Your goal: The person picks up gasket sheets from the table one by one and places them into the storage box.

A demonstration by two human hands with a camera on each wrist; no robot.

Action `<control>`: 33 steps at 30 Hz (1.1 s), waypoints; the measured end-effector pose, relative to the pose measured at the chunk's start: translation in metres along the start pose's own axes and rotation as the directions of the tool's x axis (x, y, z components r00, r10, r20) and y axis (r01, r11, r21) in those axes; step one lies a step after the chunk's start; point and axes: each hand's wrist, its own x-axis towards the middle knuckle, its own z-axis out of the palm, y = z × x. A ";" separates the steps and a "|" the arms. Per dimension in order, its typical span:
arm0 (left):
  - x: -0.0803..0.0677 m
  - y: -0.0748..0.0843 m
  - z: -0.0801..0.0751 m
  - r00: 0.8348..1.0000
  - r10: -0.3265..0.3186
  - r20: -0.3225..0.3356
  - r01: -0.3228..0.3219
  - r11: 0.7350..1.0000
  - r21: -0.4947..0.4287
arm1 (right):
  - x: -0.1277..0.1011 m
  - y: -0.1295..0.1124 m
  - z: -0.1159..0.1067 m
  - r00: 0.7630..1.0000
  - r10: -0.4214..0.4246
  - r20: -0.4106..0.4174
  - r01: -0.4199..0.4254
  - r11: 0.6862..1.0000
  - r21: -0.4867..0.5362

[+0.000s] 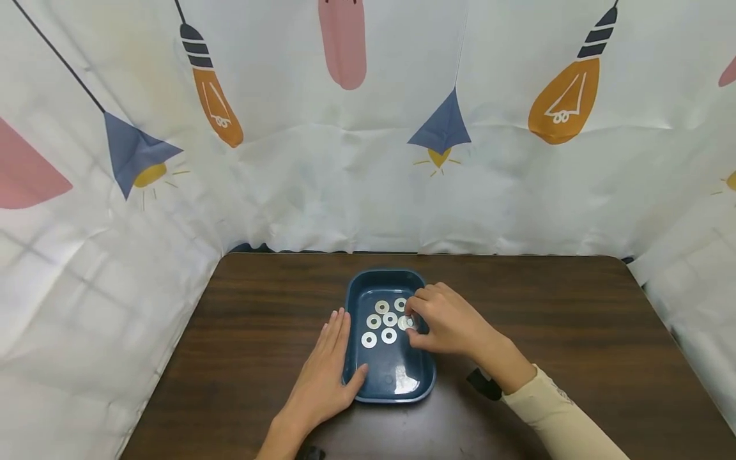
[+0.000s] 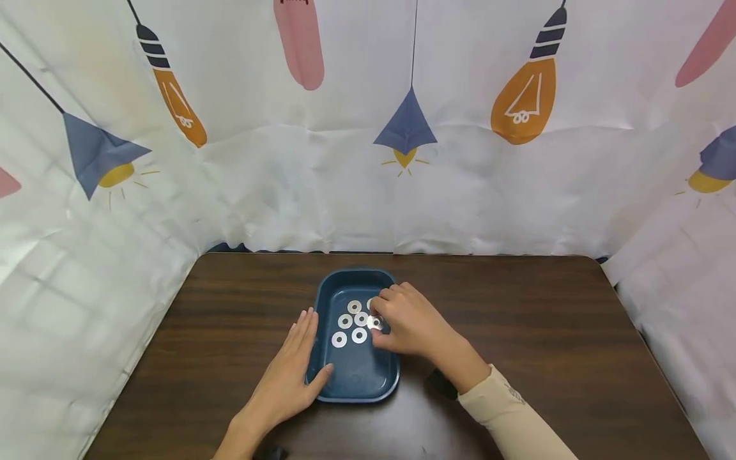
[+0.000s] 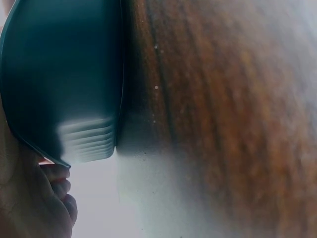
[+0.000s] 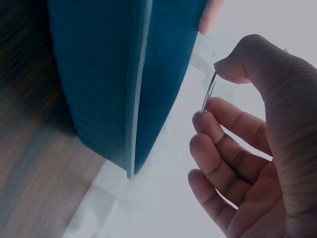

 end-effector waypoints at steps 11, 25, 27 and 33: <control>0.009 0.000 0.001 0.999 0.033 0.000 -0.033 0.999 0.013 | -0.004 0.006 0.000 0.999 0.032 0.022 -0.032 0.999 -0.003; 0.000 -0.005 -0.001 1.000 0.019 -0.017 -0.019 1.000 0.013 | 0.002 -0.007 0.008 0.999 -0.037 0.030 0.038 0.999 -0.020; 0.001 -0.006 -0.001 1.000 0.015 -0.010 -0.014 1.000 0.012 | 0.002 -0.008 0.008 0.998 -0.051 0.035 0.052 0.998 -0.024; 0.003 -0.002 0.002 0.999 0.030 -0.013 -0.030 0.999 0.014 | 0.000 -0.010 0.007 0.995 -0.082 0.051 0.083 0.996 -0.016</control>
